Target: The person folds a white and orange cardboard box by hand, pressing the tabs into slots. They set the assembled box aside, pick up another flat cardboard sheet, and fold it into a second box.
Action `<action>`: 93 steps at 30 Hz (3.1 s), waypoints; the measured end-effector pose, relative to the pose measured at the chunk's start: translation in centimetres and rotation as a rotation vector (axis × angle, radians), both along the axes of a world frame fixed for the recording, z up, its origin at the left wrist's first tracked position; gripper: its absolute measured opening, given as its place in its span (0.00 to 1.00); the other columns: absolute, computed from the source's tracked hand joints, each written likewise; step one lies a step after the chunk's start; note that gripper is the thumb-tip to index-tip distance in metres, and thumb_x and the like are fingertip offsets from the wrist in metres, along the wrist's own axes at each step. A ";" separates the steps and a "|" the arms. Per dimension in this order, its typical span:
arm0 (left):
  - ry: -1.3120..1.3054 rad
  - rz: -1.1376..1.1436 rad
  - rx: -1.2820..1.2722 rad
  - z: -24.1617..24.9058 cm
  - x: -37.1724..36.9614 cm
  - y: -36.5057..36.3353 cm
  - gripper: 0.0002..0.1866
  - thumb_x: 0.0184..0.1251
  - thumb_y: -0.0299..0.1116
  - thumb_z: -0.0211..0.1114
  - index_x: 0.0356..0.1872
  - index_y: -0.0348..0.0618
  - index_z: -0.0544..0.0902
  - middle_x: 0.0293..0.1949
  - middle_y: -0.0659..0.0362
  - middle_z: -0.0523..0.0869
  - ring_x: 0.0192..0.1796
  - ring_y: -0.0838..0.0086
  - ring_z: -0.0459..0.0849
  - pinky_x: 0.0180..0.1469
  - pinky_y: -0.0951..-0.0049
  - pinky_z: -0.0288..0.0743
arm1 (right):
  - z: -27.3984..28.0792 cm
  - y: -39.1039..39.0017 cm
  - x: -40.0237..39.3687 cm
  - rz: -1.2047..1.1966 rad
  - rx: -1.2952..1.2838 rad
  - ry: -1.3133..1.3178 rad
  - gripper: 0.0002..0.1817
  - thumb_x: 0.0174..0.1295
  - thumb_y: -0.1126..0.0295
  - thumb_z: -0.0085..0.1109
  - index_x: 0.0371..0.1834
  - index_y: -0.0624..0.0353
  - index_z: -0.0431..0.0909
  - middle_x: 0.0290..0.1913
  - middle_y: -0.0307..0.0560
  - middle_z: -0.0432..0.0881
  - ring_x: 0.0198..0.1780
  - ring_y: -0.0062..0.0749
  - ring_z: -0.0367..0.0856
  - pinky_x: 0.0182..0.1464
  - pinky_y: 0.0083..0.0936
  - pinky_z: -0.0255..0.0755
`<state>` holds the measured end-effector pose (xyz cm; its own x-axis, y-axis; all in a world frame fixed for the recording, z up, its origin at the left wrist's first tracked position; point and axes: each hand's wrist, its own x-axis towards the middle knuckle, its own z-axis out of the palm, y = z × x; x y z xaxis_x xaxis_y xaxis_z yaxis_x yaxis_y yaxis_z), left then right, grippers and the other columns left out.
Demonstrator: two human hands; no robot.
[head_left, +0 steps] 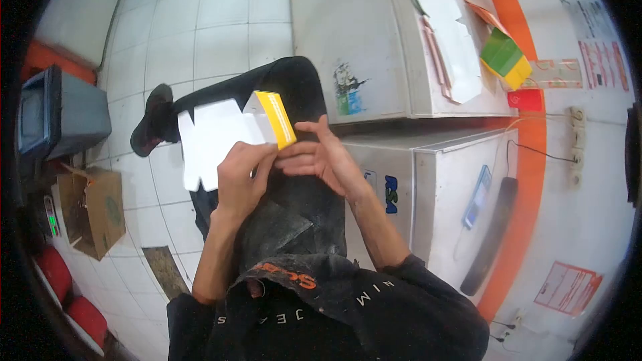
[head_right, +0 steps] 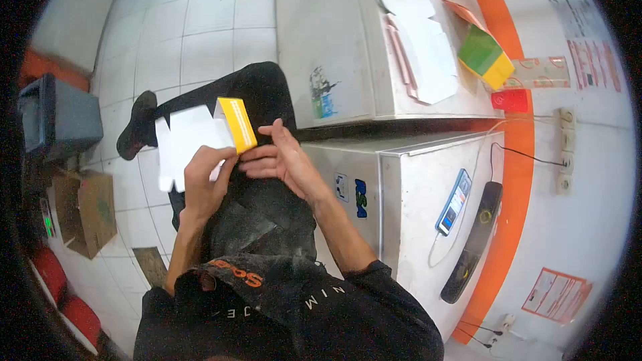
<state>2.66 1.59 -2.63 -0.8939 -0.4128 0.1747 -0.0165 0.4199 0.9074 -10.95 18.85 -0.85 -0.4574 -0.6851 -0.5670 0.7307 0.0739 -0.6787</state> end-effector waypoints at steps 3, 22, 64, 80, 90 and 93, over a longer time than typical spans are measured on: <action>0.150 -0.154 -0.416 0.8 -0.4 -0.5 0.11 0.59 0.21 0.74 0.42 0.45 0.89 0.44 0.64 0.92 0.51 0.63 0.87 0.71 0.42 0.76 | 2.1 0.2 -0.4 0.030 -0.128 -0.166 0.48 0.78 0.28 0.42 0.80 0.63 0.57 0.53 0.66 0.87 0.54 0.53 0.92 0.55 0.46 0.90; 0.471 0.022 -0.365 2.9 -1.4 -1.0 0.15 0.68 0.24 0.75 0.53 0.47 0.87 0.65 0.46 0.86 0.72 0.50 0.83 0.78 0.33 0.66 | 11.7 5.9 -5.6 -0.552 -0.538 0.269 0.38 0.75 0.48 0.54 0.82 0.57 0.65 0.78 0.54 0.74 0.77 0.48 0.74 0.78 0.55 0.68; 0.073 0.277 -0.012 -1.5 1.4 -2.5 0.12 0.78 0.22 0.65 0.59 0.37 0.84 0.64 0.49 0.86 0.69 0.59 0.82 0.74 0.59 0.72 | 13.2 13.8 -20.2 0.010 0.989 1.485 0.39 0.68 0.38 0.71 0.69 0.61 0.82 0.76 0.64 0.76 0.78 0.54 0.72 0.78 0.44 0.65; 0.094 0.296 0.097 -2.0 1.8 -2.6 0.12 0.77 0.22 0.65 0.57 0.37 0.85 0.61 0.50 0.87 0.66 0.62 0.84 0.71 0.61 0.74 | 12.7 16.5 -23.8 -0.785 0.842 1.711 0.22 0.86 0.59 0.51 0.51 0.71 0.85 0.40 0.45 0.87 0.44 0.23 0.79 0.50 0.26 0.75; 0.127 -0.057 0.699 0.0 -0.8 -0.2 0.26 0.84 0.31 0.60 0.77 0.35 0.71 0.68 0.46 0.85 0.68 0.62 0.85 0.72 0.61 0.76 | 15.8 3.0 -4.2 -0.206 0.991 1.680 0.09 0.79 0.71 0.62 0.51 0.63 0.88 0.40 0.45 0.90 0.42 0.19 0.84 0.43 0.24 0.78; 0.165 -0.132 0.923 0.1 -2.3 1.2 0.31 0.87 0.40 0.57 0.82 0.36 0.63 0.70 0.41 0.81 0.69 0.57 0.84 0.73 0.56 0.77 | 10.4 -0.2 -0.2 0.172 0.522 1.806 0.07 0.71 0.74 0.69 0.49 0.60 0.88 0.38 0.51 0.91 0.42 0.45 0.91 0.50 0.37 0.83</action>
